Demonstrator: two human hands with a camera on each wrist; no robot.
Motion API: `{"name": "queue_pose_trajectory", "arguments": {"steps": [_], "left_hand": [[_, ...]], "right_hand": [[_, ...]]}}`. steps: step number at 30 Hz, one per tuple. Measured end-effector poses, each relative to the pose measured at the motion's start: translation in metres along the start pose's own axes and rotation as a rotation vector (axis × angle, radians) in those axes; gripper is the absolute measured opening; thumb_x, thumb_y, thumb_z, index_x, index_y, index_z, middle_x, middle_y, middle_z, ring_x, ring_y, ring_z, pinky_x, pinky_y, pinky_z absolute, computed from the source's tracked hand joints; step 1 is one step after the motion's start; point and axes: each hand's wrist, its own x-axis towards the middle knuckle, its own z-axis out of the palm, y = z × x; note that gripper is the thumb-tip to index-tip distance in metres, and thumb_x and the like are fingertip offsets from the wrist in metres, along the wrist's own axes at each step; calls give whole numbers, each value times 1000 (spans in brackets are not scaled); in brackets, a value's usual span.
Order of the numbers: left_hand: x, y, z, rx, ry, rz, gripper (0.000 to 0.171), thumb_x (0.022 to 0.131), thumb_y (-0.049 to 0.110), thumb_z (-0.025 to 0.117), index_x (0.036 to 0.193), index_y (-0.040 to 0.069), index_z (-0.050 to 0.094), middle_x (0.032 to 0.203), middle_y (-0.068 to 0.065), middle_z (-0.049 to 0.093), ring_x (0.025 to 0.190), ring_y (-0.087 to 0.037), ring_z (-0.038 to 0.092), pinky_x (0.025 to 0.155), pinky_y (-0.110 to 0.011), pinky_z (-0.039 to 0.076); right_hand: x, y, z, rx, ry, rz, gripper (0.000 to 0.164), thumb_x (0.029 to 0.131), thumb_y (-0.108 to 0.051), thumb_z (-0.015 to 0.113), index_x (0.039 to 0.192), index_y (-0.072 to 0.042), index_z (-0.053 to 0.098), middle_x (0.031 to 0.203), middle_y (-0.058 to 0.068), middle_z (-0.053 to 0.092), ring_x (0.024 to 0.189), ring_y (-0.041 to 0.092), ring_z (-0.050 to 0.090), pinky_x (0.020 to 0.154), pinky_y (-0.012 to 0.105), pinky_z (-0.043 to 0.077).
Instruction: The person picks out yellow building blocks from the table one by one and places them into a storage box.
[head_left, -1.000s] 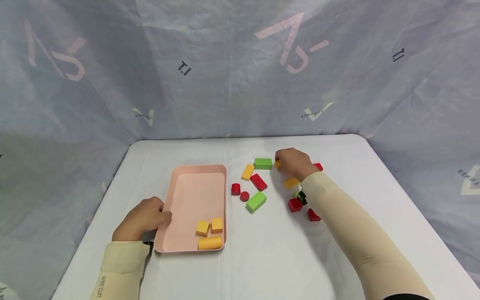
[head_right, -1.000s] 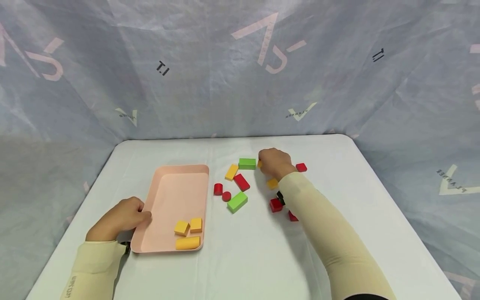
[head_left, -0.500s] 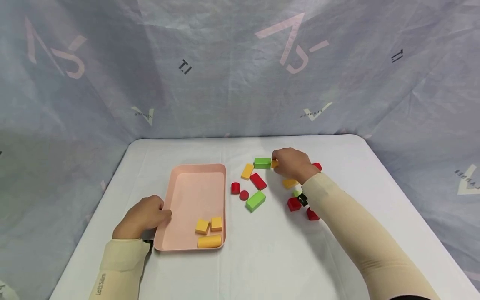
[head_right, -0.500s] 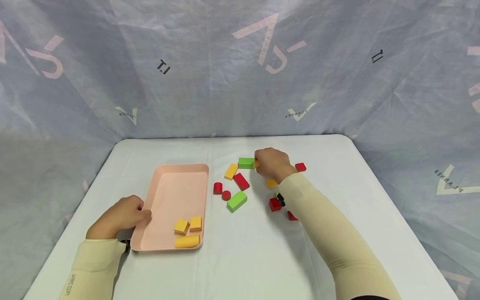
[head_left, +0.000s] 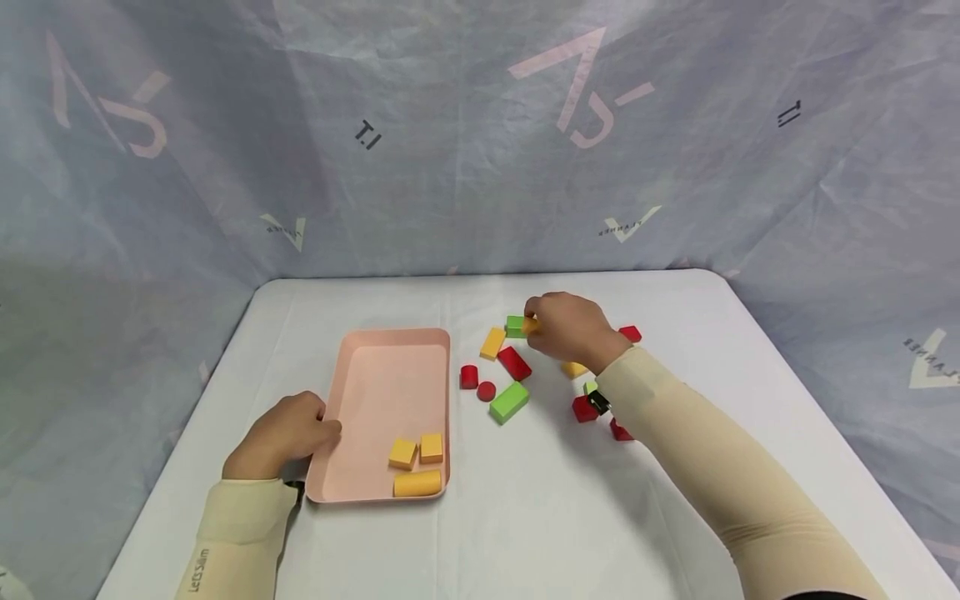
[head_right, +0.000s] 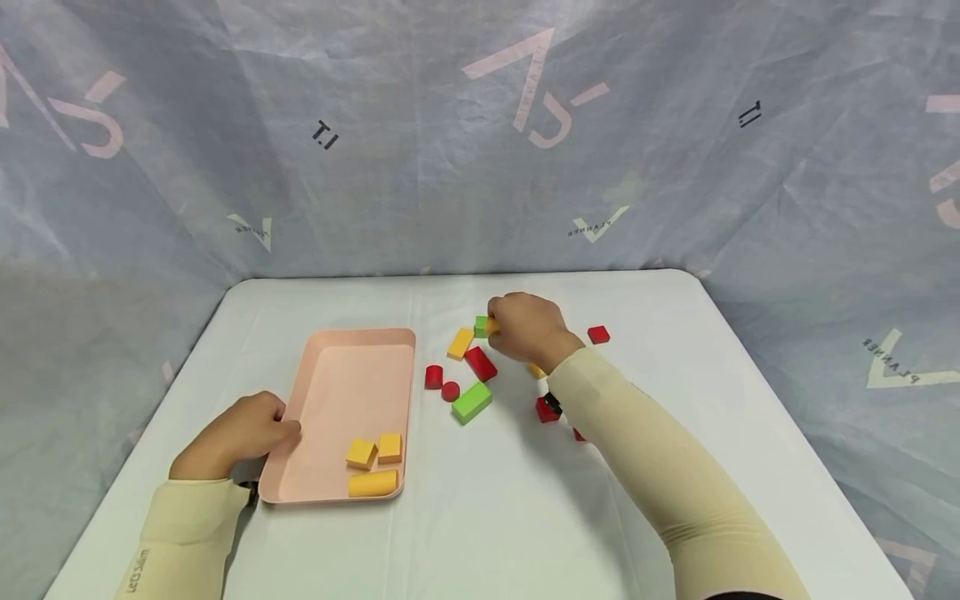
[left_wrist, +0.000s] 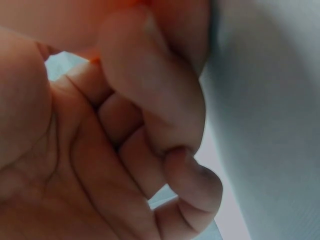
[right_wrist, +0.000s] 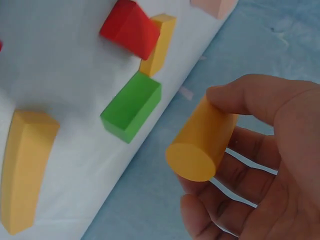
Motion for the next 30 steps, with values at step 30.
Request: {"name": "queue_pose_trajectory", "arguments": {"steps": [30], "left_hand": [[-2, 1, -1, -11, -5, 2, 15, 73, 18, 55, 61, 11, 51, 55, -1, 46, 48, -16, 42, 41, -30, 32]], "right_hand": [[-7, -33, 3, 77, 143, -123, 13, 77, -33, 54, 82, -23, 49, 69, -5, 49, 58, 11, 46, 48, 30, 43]]}}
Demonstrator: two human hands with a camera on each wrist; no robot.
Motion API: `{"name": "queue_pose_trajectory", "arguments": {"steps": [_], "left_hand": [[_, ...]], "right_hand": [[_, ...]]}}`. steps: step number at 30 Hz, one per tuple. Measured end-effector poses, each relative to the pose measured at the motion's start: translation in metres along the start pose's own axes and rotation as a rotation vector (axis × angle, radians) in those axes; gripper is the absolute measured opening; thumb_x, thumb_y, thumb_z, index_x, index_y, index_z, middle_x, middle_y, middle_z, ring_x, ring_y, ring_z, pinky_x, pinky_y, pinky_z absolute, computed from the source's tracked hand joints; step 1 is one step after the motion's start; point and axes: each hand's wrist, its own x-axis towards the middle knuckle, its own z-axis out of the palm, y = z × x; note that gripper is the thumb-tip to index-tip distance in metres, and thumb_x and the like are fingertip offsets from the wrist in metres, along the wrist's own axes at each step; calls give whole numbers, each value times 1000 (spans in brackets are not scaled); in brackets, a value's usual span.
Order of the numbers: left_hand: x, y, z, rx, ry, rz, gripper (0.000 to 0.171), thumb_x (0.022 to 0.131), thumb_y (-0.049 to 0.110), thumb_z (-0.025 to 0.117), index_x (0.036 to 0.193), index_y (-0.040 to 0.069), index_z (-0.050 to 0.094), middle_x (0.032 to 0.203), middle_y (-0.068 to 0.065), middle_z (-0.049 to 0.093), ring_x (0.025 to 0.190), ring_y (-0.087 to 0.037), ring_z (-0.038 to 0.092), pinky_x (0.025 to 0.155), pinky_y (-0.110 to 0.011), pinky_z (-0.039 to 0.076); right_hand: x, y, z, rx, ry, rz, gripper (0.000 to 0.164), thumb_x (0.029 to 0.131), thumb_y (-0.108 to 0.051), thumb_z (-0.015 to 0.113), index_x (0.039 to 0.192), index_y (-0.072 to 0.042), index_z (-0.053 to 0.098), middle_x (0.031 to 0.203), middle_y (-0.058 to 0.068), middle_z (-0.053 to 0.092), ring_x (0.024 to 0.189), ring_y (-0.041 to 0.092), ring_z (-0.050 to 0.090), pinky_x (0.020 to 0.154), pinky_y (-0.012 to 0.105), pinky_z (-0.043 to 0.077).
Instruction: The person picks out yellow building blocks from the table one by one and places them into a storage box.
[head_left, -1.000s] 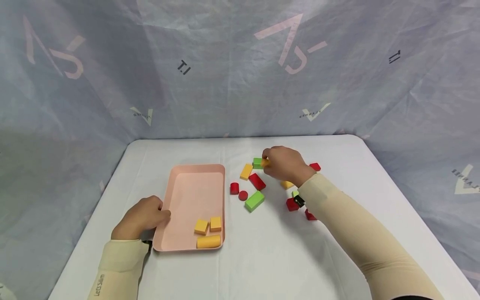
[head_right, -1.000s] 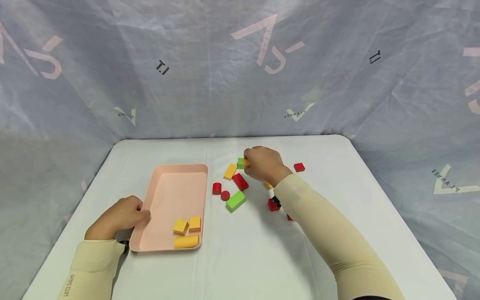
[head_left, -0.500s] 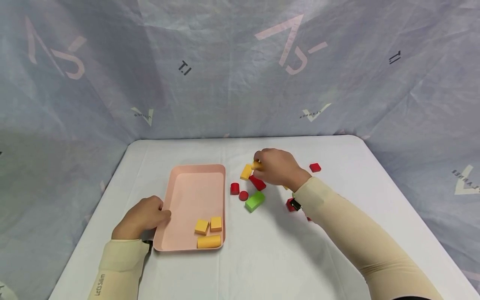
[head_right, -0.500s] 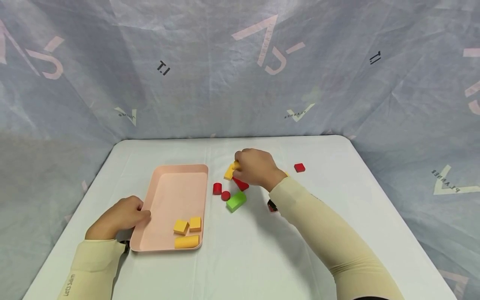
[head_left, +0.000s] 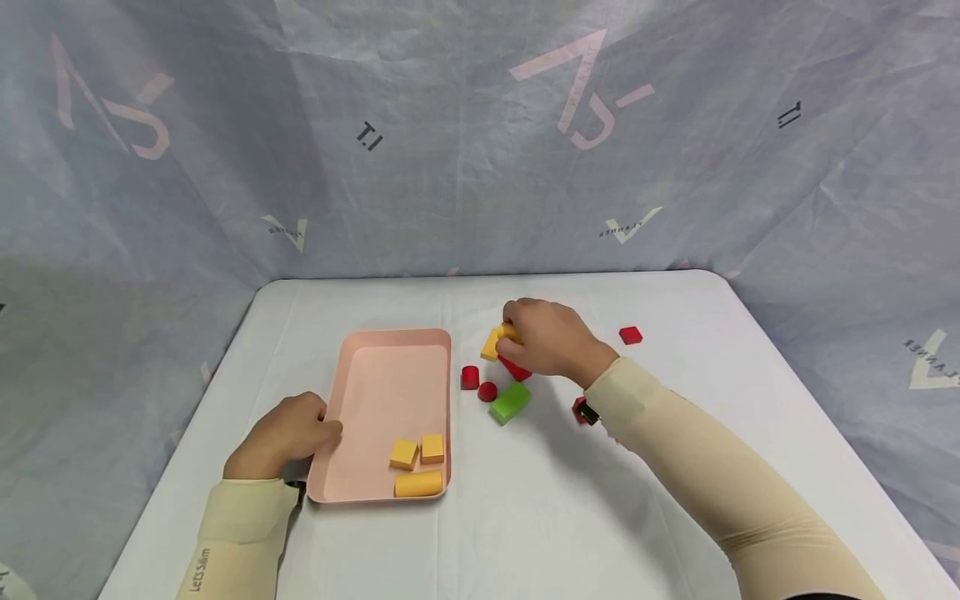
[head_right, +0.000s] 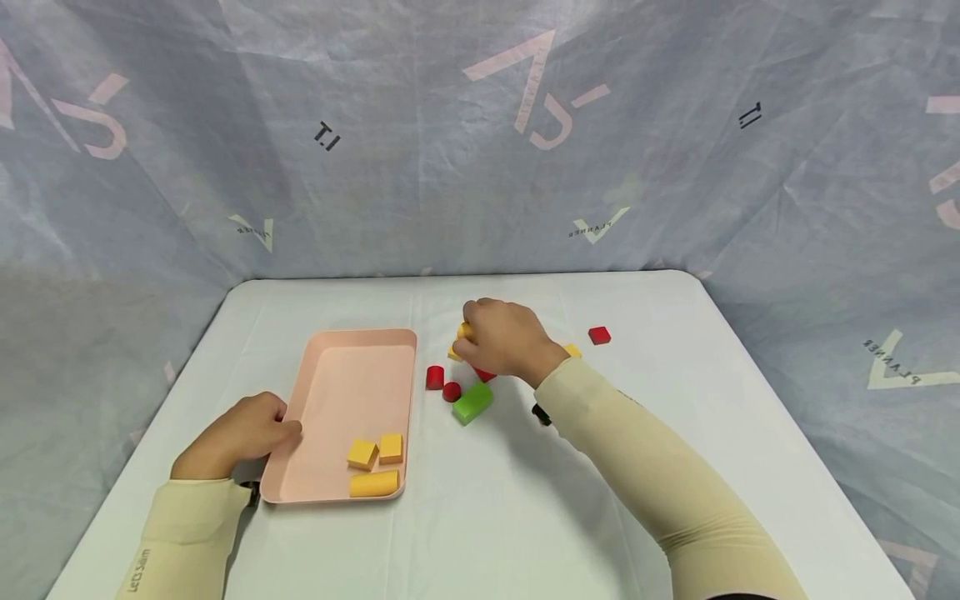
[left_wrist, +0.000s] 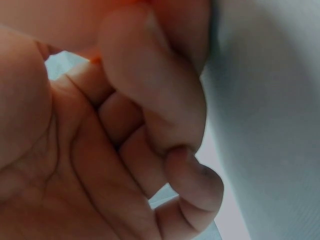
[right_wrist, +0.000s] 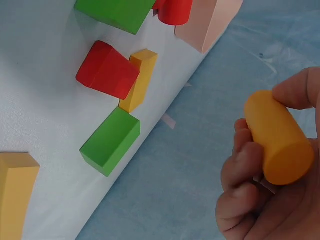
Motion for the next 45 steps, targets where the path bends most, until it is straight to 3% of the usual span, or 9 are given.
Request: {"name": "queue_pose_trajectory", "arguments": {"steps": [9, 20, 34, 45], "left_hand": [[-1, 0, 0, -24, -9, -7, 12, 72, 16, 55, 63, 10, 50, 57, -2, 47, 50, -16, 42, 43, -30, 32], [-1, 1, -1, -2, -1, -6, 13, 73, 18, 55, 62, 10, 54, 55, -2, 49, 49, -17, 45, 41, -31, 34], [3, -3, 3, -7, 3, -2, 15, 74, 18, 56, 63, 10, 53, 56, -2, 49, 49, -17, 45, 42, -31, 35], [3, -4, 2, 19, 12, -5, 15, 74, 19, 57, 63, 10, 51, 57, -3, 47, 50, -18, 43, 42, -32, 33]], "right_hand": [[1, -2, 2, 30, -28, 17, 17, 80, -35, 51, 89, -20, 50, 72, -5, 50, 61, 11, 47, 51, 31, 43], [1, -6, 8, -13, 26, -77, 30, 84, -50, 60, 91, -21, 51, 74, -8, 48, 62, 9, 45, 50, 29, 42], [6, -14, 17, 4, 24, -208, 27, 83, -48, 66, 90, -23, 57, 80, -12, 49, 67, 4, 43, 55, 27, 44], [4, -21, 22, -67, 9, -209, 31, 80, -52, 67, 92, -25, 60, 79, -13, 50, 62, 5, 44, 51, 26, 42]]}}
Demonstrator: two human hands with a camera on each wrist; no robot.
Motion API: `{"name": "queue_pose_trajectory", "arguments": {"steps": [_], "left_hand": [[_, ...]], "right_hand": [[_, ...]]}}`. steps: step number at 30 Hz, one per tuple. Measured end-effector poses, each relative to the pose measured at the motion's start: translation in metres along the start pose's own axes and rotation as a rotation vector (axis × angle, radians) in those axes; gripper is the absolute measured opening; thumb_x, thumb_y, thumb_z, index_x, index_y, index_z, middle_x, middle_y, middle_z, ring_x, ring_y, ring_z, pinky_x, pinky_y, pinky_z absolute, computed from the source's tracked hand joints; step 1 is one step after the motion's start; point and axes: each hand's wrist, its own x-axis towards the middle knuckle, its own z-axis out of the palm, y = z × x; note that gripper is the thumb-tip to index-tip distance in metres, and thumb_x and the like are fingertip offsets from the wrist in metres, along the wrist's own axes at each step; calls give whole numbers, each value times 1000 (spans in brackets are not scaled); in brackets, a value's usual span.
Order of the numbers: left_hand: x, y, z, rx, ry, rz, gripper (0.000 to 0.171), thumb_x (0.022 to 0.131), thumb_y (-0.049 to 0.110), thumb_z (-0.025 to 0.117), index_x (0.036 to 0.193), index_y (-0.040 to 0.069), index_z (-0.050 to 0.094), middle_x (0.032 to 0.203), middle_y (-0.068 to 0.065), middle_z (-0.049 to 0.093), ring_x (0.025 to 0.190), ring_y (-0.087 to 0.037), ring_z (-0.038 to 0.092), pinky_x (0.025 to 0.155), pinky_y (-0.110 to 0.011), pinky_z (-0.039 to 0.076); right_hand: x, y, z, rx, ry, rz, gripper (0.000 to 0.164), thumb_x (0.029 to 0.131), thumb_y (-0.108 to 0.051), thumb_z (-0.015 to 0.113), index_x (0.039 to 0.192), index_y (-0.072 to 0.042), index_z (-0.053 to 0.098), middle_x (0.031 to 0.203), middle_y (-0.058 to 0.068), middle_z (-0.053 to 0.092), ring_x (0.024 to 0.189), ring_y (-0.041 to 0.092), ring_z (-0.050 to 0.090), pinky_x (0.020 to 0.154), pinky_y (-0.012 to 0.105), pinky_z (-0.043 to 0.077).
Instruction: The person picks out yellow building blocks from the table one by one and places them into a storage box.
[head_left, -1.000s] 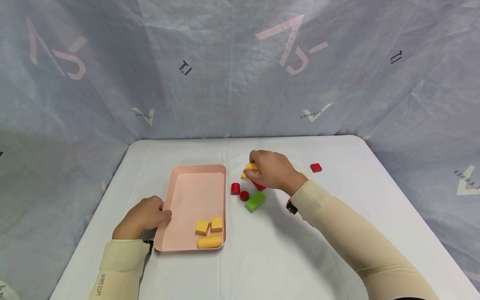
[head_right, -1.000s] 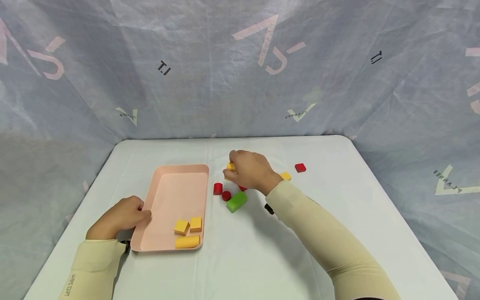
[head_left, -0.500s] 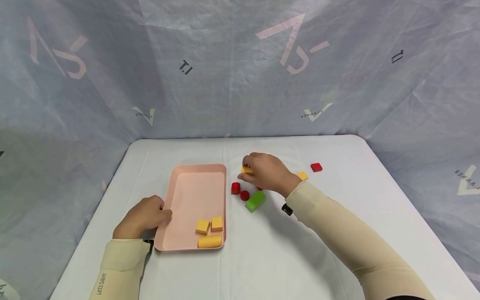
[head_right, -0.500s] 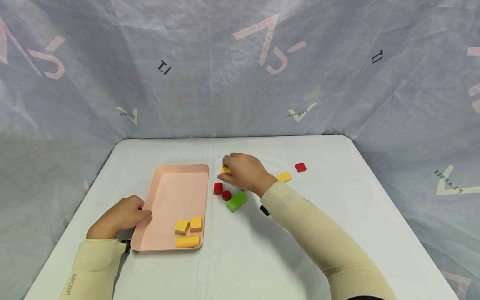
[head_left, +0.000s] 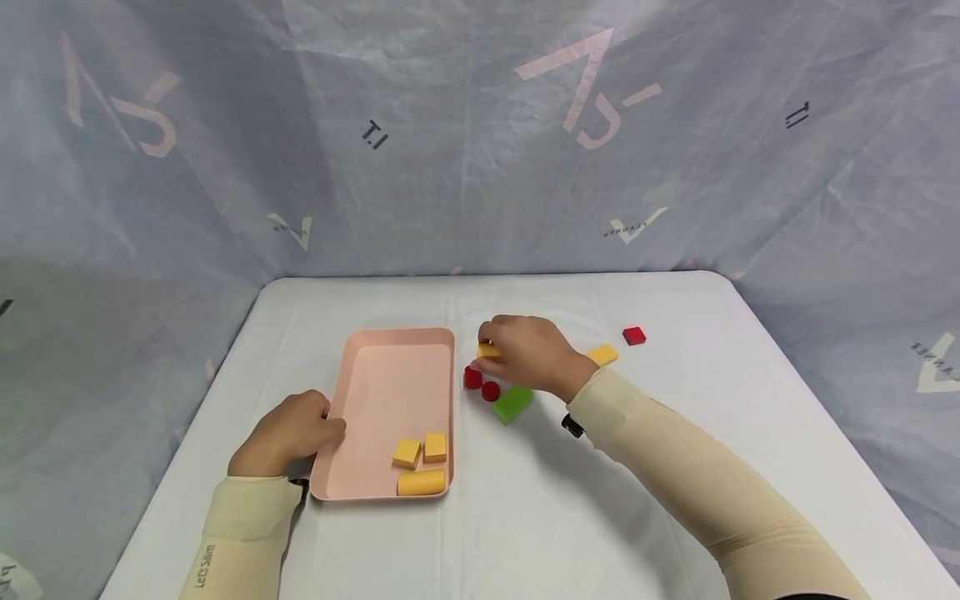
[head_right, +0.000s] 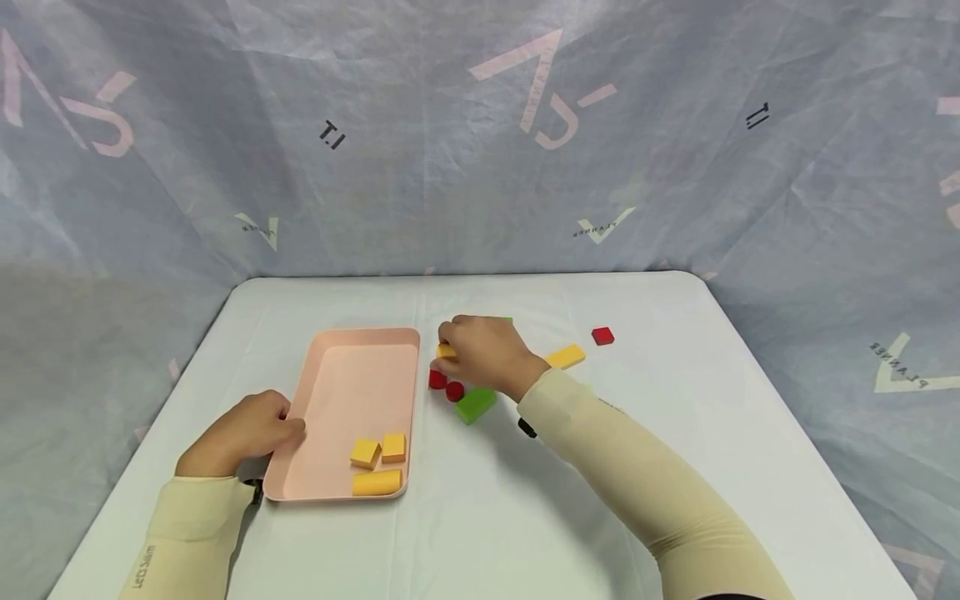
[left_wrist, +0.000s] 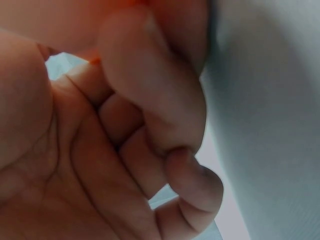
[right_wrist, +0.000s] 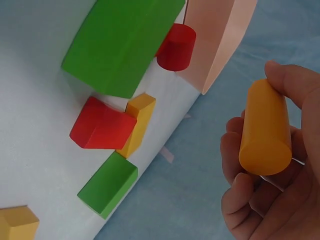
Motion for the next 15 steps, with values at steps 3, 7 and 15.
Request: {"name": "queue_pose_trajectory", "arguments": {"steps": [3, 7, 15], "left_hand": [[-1, 1, -1, -4, -7, -5, 14, 74, 19, 56, 64, 10, 52, 58, -3, 48, 50, -18, 44, 42, -32, 34], [-1, 0, 0, -9, -5, -1, 15, 74, 18, 56, 63, 10, 52, 57, -2, 48, 50, -18, 44, 42, -32, 34], [1, 0, 0, 0, 12, 9, 19, 74, 18, 56, 60, 11, 47, 53, -1, 43, 47, -17, 40, 40, -30, 31]], "right_hand": [[1, -3, 1, -6, -4, -18, 30, 80, -51, 67, 92, -24, 60, 79, -12, 50, 61, 5, 44, 49, 26, 42], [2, -8, 0, -17, 2, -45, 31, 81, -51, 67, 92, -24, 60, 79, -11, 50, 61, 5, 44, 49, 26, 42], [3, -15, 2, -26, -6, -61, 31, 81, -51, 66, 92, -23, 59, 79, -12, 48, 62, 3, 44, 50, 25, 43]]}}
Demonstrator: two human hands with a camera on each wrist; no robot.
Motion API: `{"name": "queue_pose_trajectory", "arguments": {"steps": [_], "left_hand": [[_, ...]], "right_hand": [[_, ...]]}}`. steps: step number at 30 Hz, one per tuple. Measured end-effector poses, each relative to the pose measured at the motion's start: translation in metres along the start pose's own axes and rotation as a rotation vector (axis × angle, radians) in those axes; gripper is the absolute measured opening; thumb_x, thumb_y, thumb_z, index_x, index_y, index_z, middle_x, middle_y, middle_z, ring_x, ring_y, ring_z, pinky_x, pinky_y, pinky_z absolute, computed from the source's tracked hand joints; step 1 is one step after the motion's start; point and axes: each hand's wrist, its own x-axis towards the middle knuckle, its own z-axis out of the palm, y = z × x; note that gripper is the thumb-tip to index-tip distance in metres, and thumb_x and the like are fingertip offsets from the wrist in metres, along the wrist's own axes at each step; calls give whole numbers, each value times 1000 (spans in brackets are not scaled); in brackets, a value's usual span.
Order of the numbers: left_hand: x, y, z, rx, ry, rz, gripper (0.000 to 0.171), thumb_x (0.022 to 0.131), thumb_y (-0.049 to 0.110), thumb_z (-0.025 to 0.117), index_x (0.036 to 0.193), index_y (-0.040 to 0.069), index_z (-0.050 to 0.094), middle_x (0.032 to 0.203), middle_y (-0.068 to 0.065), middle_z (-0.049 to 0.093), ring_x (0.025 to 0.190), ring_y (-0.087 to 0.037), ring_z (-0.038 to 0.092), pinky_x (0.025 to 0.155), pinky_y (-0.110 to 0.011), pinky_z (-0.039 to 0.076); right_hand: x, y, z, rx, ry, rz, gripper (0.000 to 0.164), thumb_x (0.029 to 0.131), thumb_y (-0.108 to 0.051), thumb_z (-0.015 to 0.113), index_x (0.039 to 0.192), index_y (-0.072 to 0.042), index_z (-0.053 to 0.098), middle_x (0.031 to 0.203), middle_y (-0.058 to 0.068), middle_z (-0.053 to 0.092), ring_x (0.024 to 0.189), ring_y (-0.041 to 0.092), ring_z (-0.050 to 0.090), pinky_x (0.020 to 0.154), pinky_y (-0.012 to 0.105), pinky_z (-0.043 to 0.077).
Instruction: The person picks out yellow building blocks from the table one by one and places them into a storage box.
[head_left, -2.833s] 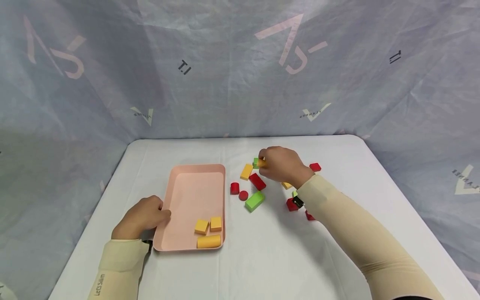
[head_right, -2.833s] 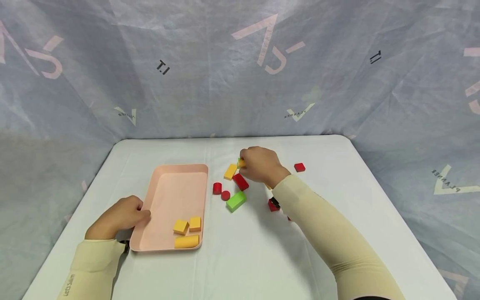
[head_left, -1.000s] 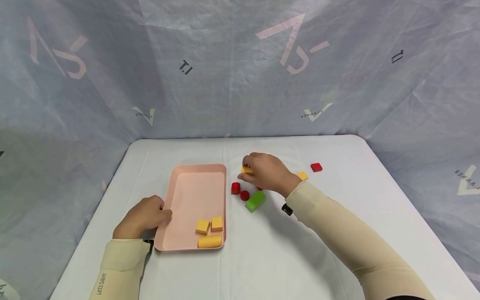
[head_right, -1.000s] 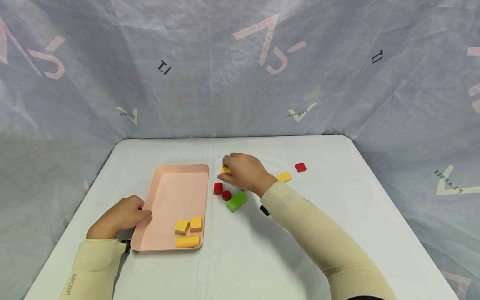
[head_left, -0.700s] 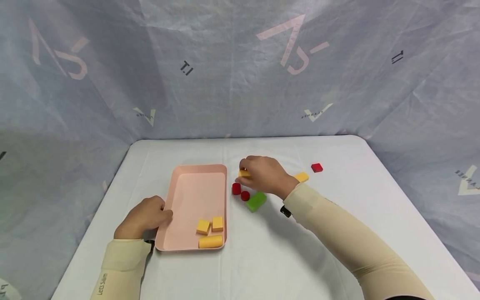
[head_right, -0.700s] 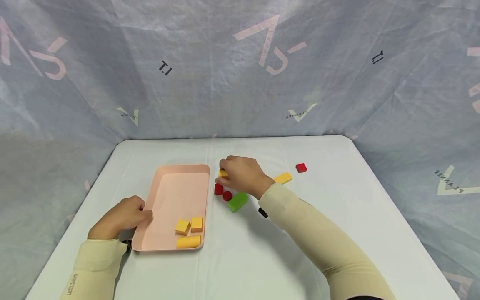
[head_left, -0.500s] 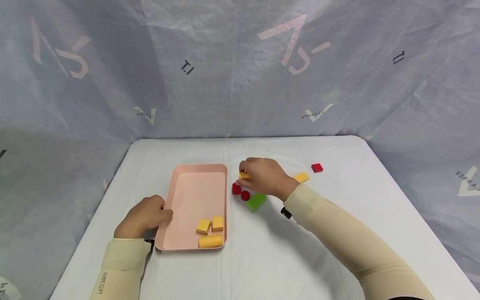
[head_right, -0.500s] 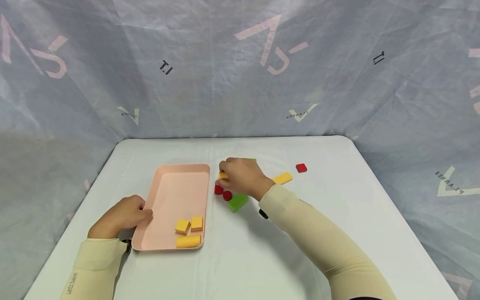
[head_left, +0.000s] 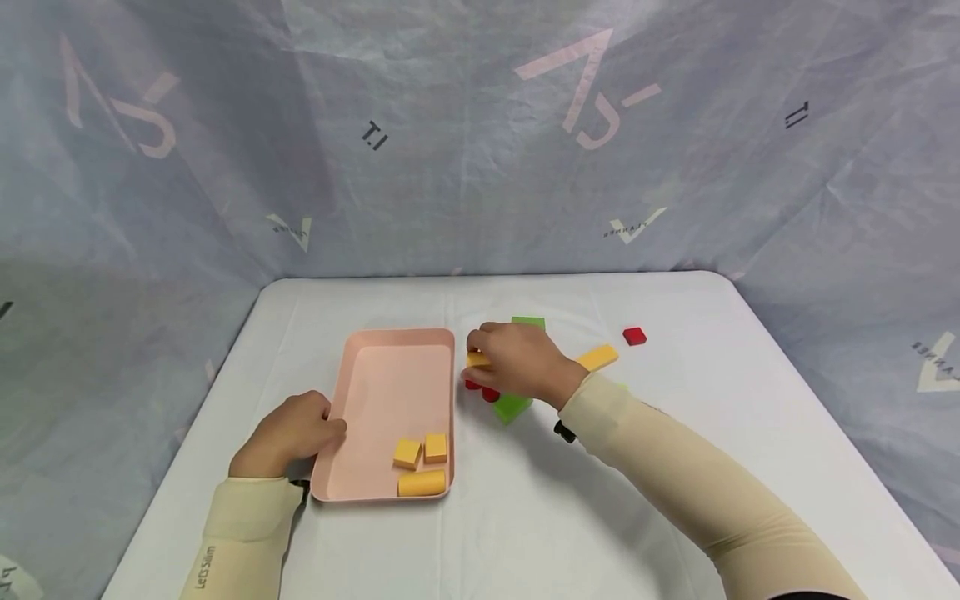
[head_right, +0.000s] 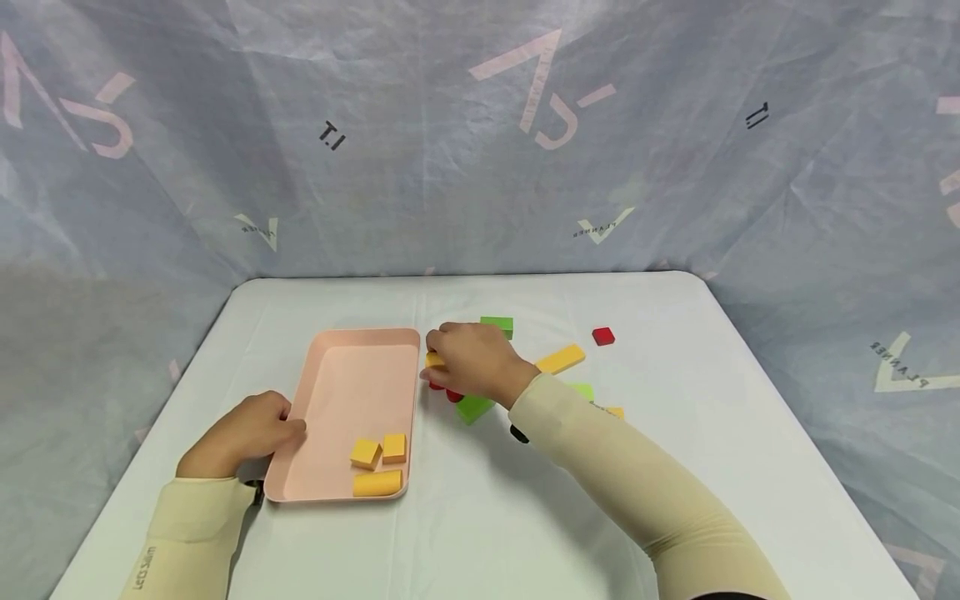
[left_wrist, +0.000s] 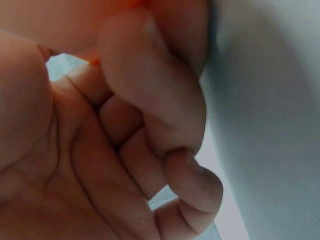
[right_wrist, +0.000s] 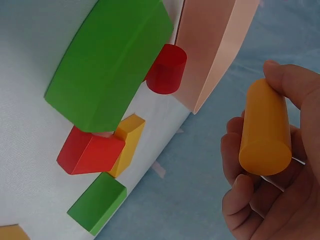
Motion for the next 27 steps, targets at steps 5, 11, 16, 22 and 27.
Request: {"name": "queue_pose_trajectory", "arguments": {"steps": [5, 11, 16, 22, 27], "left_hand": [[1, 0, 0, 7, 2, 0, 20, 74, 18, 56, 59, 12, 45, 53, 0, 41, 46, -16, 39, 40, -30, 29], [1, -1, 0, 9, 5, 4, 20, 74, 18, 56, 59, 12, 44, 53, 0, 41, 46, -16, 39, 40, -30, 29], [0, -1, -1, 4, -4, 1, 20, 74, 18, 56, 59, 12, 45, 53, -1, 42, 46, -16, 39, 40, -30, 29], [0, 0, -1, -2, -6, 1, 19, 74, 18, 56, 59, 11, 46, 53, -1, 43, 46, -17, 40, 40, -30, 30], [0, -1, -1, -11, -3, 4, 21, 74, 17, 56, 58, 12, 43, 52, 0, 39, 45, -15, 37, 40, -29, 28]], "right_hand": [[1, -3, 0, 3, 4, -17, 32, 81, -51, 67, 93, -22, 60, 79, -12, 47, 61, 4, 44, 48, 25, 42], [3, -8, 2, 5, 8, -45, 31, 81, -51, 67, 93, -23, 58, 78, -12, 46, 61, 3, 44, 47, 25, 42], [6, -14, 4, 8, 14, -77, 25, 84, -46, 65, 94, -24, 58, 78, -12, 45, 62, 4, 43, 47, 25, 41], [8, -20, 5, 41, 34, -105, 30, 82, -45, 69, 99, -22, 58, 81, -11, 46, 65, 4, 43, 52, 25, 43], [9, -27, 6, 50, 40, -128, 31, 80, -39, 73, 103, -21, 61, 87, -10, 49, 72, 5, 45, 59, 26, 46]]}}
